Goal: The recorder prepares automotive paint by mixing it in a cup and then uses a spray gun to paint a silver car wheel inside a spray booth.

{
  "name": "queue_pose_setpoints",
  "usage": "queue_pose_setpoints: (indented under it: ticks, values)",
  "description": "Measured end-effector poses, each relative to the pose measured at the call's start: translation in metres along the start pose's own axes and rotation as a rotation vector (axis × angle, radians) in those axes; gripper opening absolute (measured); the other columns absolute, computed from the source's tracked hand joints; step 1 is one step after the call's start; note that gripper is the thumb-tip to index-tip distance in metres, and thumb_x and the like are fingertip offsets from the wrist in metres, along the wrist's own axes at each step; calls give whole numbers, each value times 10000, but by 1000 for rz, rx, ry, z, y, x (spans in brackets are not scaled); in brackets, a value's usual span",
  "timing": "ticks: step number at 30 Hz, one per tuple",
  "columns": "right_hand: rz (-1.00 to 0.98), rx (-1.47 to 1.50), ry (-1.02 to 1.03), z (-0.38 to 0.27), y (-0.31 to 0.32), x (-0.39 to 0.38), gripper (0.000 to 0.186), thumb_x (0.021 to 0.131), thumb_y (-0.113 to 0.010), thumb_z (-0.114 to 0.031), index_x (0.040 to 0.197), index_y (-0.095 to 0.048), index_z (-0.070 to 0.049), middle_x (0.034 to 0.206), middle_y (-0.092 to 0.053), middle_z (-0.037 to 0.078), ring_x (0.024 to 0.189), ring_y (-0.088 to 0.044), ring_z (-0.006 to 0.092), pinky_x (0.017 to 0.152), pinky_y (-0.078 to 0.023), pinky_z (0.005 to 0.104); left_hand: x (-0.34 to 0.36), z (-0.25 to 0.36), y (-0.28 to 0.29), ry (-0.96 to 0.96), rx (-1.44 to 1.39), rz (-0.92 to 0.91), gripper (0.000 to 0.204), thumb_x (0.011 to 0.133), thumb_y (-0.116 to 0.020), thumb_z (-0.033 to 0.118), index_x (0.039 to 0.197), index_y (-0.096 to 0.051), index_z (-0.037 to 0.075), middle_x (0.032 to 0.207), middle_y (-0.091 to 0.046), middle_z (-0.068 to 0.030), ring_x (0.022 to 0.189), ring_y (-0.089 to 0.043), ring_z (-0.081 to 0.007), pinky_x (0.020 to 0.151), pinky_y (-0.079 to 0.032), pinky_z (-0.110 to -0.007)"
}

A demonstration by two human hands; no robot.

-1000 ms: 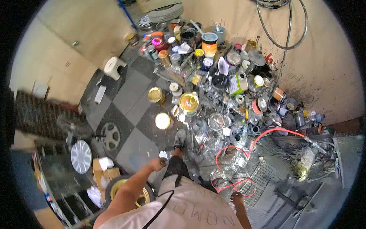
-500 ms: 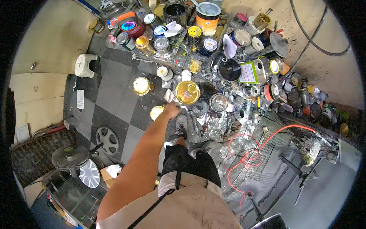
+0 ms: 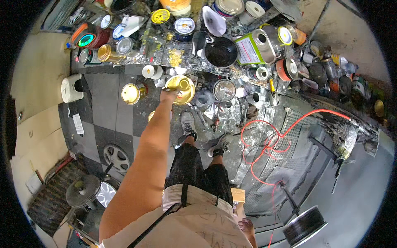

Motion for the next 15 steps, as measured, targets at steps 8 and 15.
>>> queue_pose_setpoints:
  ticks: [8,15]
  values:
    - [163,693,-216,48,-66,0,457,998,-651,-288,1347,-488,-45,1159,-642,201,1085,-671,358,862,-588,447,11,15,-20,-53,-295,-295,599,825,-800,338,1300,-622,21,1249,-689,-177,1128,-668,-308,973,-521,-370]
    - [197,709,-316,69,-76,1,547,969,-689,-360,1357,-463,-48,1172,-644,229,1034,-680,376,796,-566,497,-54,95,-3,-616,772,-187,516,906,-664,225,1386,-525,93,1431,-551,-177,1283,-576,-309,1033,-508,-401]
Point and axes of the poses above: each hand's wrist, its own x-axis towards the middle knuckle, its own y-axis out of the back of the hand, z = x × y, the point moved 9 cm from there along x, towards the middle knuckle
